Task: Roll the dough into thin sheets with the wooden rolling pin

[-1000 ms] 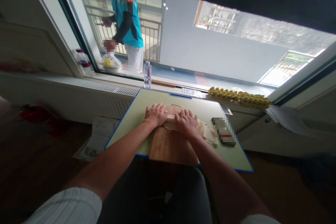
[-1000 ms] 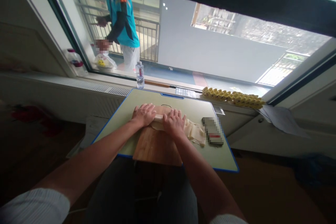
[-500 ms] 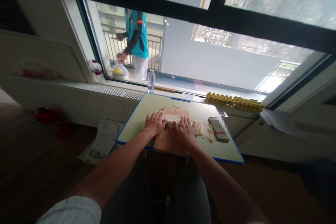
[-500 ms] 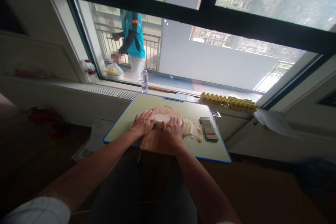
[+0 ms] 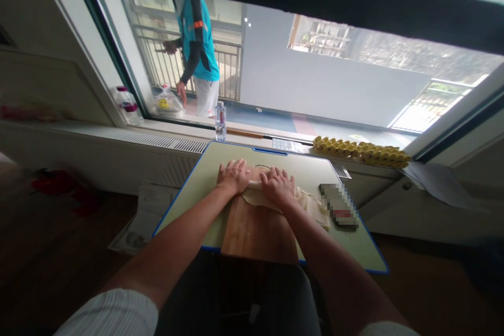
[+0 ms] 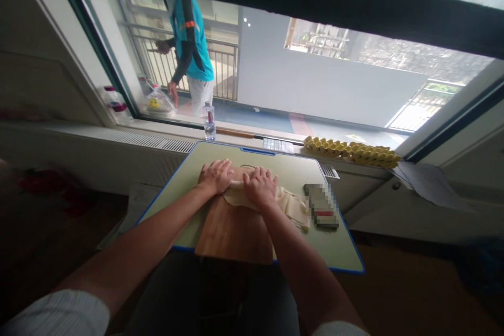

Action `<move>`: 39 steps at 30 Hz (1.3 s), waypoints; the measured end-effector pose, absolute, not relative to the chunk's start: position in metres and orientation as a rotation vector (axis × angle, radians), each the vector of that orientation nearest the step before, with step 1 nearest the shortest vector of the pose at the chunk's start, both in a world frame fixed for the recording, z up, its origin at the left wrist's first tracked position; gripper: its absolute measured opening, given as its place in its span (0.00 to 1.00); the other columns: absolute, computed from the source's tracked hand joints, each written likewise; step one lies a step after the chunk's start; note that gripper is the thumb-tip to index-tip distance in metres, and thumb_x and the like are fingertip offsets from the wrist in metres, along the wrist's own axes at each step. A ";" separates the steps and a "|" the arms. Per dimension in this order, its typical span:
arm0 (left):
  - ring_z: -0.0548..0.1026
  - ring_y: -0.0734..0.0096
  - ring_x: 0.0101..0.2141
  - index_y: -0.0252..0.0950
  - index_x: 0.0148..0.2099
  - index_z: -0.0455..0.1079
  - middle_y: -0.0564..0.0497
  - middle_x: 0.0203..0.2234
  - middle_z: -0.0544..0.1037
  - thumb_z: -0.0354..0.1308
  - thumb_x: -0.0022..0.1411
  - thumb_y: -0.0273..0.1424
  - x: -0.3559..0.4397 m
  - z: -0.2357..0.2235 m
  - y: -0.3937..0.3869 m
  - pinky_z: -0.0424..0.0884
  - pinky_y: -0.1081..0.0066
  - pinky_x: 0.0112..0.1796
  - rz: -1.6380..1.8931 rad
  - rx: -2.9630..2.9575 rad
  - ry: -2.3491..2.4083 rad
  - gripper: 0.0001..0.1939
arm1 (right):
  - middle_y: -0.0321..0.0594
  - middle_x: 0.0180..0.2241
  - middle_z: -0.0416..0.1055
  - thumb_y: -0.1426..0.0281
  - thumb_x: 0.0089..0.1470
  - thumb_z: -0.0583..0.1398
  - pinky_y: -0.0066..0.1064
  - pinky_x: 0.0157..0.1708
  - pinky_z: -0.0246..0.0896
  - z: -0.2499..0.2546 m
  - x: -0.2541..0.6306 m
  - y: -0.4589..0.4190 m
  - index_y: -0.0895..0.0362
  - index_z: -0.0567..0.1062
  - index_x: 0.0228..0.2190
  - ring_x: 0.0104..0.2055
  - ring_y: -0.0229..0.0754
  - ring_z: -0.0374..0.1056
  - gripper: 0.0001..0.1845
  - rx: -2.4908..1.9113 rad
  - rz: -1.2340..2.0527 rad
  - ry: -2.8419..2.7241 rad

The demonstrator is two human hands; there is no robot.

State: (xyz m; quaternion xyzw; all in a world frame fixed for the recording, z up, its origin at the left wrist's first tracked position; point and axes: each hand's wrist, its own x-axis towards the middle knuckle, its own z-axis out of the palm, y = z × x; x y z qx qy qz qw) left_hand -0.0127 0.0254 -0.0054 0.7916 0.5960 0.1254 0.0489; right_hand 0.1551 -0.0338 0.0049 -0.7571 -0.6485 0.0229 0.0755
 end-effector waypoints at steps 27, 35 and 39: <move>0.59 0.51 0.74 0.36 0.76 0.62 0.42 0.74 0.65 0.41 0.76 0.44 -0.040 -0.018 -0.038 0.56 0.44 0.70 0.532 2.463 1.764 0.34 | 0.62 0.74 0.57 0.52 0.76 0.44 0.61 0.73 0.36 -0.009 0.128 -0.101 0.68 0.61 0.72 0.77 0.62 0.49 0.39 -2.183 -0.155 -1.874; 0.55 0.55 0.76 0.37 0.79 0.56 0.43 0.76 0.60 0.40 0.78 0.44 -0.050 -0.023 -0.072 0.51 0.44 0.72 0.584 2.415 1.760 0.34 | 0.60 0.74 0.56 0.54 0.76 0.46 0.56 0.74 0.36 -0.015 0.121 -0.129 0.70 0.60 0.72 0.77 0.61 0.49 0.39 -2.150 -0.208 -1.890; 0.55 0.54 0.75 0.39 0.79 0.57 0.43 0.76 0.61 0.40 0.78 0.44 -0.050 -0.021 -0.071 0.51 0.42 0.72 0.571 2.403 1.763 0.33 | 0.61 0.74 0.57 0.55 0.76 0.45 0.55 0.74 0.35 -0.010 0.120 -0.127 0.69 0.62 0.72 0.77 0.60 0.50 0.37 -2.154 -0.189 -1.892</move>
